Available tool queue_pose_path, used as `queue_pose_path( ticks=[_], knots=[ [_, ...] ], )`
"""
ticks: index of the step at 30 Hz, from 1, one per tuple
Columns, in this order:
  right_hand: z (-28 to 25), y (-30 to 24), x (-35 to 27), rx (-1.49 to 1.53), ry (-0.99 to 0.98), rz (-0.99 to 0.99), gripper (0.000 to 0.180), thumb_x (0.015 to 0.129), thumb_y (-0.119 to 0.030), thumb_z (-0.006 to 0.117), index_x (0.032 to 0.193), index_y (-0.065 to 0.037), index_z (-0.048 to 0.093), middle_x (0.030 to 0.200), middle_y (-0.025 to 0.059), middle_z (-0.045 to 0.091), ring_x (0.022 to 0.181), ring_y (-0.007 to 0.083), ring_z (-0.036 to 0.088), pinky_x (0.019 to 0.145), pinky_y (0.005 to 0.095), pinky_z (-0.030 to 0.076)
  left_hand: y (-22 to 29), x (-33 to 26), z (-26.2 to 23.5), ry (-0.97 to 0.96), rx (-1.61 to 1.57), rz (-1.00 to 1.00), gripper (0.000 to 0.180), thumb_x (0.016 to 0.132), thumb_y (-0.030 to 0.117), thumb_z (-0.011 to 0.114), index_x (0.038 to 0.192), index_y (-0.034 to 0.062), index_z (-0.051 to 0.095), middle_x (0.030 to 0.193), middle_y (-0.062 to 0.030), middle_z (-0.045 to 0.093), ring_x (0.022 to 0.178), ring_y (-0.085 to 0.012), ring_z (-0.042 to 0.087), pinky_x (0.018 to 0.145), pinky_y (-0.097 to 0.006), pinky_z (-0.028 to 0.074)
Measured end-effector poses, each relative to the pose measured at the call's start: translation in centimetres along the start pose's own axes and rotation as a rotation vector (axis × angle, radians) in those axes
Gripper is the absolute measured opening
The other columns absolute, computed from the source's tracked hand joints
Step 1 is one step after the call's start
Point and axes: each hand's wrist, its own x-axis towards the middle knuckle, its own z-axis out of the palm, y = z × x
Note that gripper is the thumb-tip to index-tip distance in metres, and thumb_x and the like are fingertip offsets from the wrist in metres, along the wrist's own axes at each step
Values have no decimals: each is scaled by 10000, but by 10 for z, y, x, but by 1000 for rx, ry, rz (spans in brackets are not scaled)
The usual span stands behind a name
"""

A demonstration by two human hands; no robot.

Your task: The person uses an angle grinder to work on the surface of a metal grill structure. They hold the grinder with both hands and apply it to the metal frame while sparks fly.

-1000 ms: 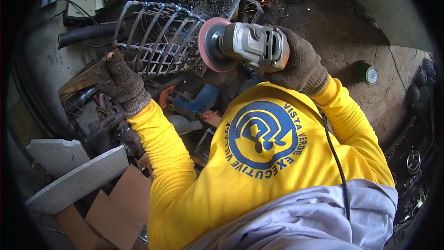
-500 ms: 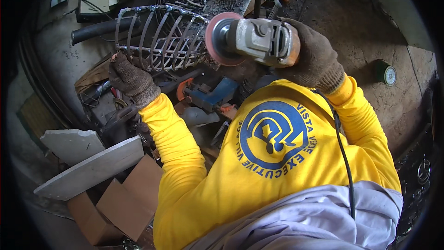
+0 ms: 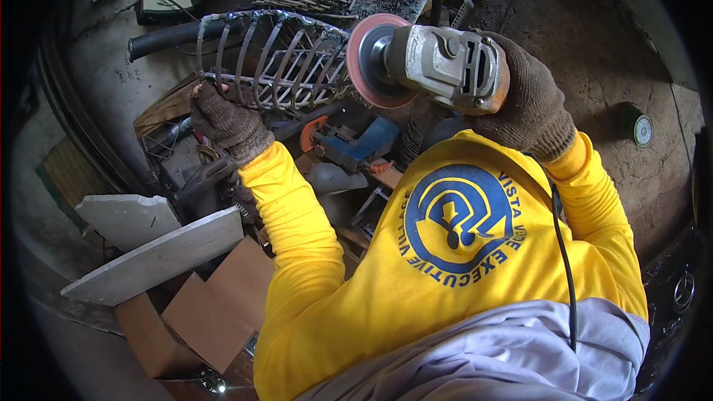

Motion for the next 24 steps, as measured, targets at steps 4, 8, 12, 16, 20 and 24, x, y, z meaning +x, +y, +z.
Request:
queue_pose_path(
  ticks=[4,8,12,16,20,24],
  knots=[
    [1,-4,4,-7,-10,18,848,588,-251,941,1321,-62,557,1196,159,668,1062,344,674,952,404,539,1,-1,2,-27,-30,-41,339,854,199,733,1094,45,549,853,-92,588,762,-288,600,663,-408,492],
    [0,-6,7,-51,-8,-20,849,591,-274,939,1318,-59,557,1191,160,668,1057,344,675,951,401,538,13,-4,5,29,-35,-60,299,878,210,710,1076,38,565,854,-83,590,753,-266,604,661,-402,497],
    [-9,-17,11,-126,-25,-42,865,586,-305,936,1322,-55,555,1186,161,669,1058,344,675,948,398,537,47,2,7,2,-173,-214,281,936,288,647,1002,19,599,801,-65,584,662,-200,591,568,-341,507],
    [-18,-41,12,-178,-77,22,878,569,-293,936,1326,-60,556,1188,160,670,1063,341,675,946,403,539,55,-1,19,125,-213,-180,328,943,316,659,815,15,671,716,-93,656,643,-204,626,584,-332,476],
    [-22,-39,8,-98,-92,-24,838,582,-260,917,1318,-75,562,1162,165,681,1042,343,684,931,404,546,57,-4,14,114,-189,-134,296,938,286,673,833,10,683,737,-100,670,654,-232,626,632,-352,480],
    [-18,-38,7,-98,-33,59,831,576,-244,914,1315,-81,568,1155,163,685,1052,348,680,934,402,545,59,-6,14,140,-181,-186,297,938,289,671,822,16,677,718,-85,657,637,-215,607,618,-344,470]
  ],
)
